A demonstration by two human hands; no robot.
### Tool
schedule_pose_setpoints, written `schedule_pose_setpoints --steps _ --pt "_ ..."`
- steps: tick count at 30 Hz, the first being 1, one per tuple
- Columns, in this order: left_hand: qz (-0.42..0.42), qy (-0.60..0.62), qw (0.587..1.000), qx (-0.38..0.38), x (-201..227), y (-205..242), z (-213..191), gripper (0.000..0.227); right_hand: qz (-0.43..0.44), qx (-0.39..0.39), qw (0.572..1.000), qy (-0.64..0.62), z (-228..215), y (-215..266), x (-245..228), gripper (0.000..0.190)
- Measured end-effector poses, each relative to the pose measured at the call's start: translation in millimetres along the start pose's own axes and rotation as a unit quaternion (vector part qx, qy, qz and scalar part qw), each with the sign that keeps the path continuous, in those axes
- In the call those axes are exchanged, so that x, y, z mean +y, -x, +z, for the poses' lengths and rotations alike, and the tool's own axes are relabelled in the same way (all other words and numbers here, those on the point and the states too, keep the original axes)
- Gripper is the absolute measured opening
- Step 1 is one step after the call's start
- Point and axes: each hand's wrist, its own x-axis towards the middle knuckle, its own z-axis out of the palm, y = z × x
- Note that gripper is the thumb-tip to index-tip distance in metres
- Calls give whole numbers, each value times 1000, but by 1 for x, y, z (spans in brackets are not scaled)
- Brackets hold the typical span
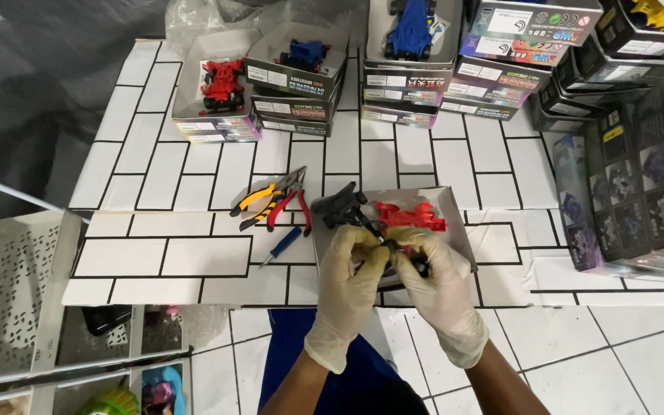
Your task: Assembling and packing toy car model kits using nippers and a screwdriver.
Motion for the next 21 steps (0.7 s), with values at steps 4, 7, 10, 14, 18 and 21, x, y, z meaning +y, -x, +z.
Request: schedule_pose_setpoints --steps 4,7,10,14,18,21 --pt "19 6 1000 0 -5 -1 7 18 5 -2 1000 7 -4 1 -2 15" --pt "37 -24 999 -9 -13 -1 15 18 13 6 1000 13 -7 6 9 17" --pt "40 -56 998 1 -18 -1 26 20 1 19 1000 14 -13 8 17 17" --pt "50 -83 995 0 -23 2 41 21 -9 29 998 53 -23 10 23 17" --pt "95 -119 988 10 -22 4 55 23 -5 40 996 80 -32 11 24 16" --pt "75 -149 986 24 -40 9 69 23 18 44 994 96 -37 13 27 14"
